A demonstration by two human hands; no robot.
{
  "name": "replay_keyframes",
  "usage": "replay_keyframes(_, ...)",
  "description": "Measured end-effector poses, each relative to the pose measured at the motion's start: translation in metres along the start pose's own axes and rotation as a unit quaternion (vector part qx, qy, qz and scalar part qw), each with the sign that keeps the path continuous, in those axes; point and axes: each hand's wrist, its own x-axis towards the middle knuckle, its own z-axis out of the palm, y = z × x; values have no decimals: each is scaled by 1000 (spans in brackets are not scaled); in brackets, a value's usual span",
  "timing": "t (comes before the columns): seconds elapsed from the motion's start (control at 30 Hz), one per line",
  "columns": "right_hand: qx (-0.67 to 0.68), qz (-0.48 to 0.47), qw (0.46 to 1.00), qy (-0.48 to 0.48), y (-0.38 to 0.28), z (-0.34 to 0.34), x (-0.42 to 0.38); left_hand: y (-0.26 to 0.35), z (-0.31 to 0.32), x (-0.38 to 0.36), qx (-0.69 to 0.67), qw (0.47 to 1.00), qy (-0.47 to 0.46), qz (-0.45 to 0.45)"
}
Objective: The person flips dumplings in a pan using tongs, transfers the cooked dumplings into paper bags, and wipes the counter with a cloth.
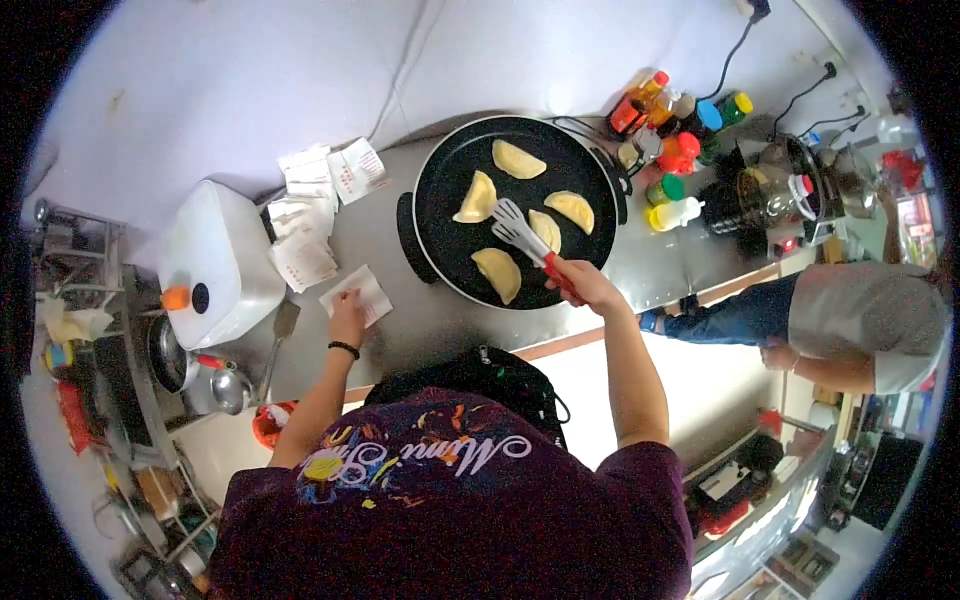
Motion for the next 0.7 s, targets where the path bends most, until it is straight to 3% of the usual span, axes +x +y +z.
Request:
replay_keyframes(0.07, -110, 4, 994, 1, -2, -23, -8, 2, -7, 2, -11, 1000, -7, 5)
replay_keyframes(0.23, -141, -34, 987, 65, -13, -38, 9, -10, -8, 15, 1, 1000, -18, 11)
replay_keyframes(0.33, -155, -10, 988, 26, -33, -24, 47, -16, -12, 20, 29, 998, -55, 9)
replay_keyframes(0.4, -116, -53, 991, -43, -47, -16, 81, -18, -15, 23, 44, 996, -69, 19)
replay_keyframes(0.5, -159, -49, 982, -91, -66, -15, 109, -14, -20, 18, 5, 999, -40, 33)
replay_keyframes(0.7, -220, -166, 958, -80, -90, 18, 36, -28, -7, -1, -92, 990, 93, 56)
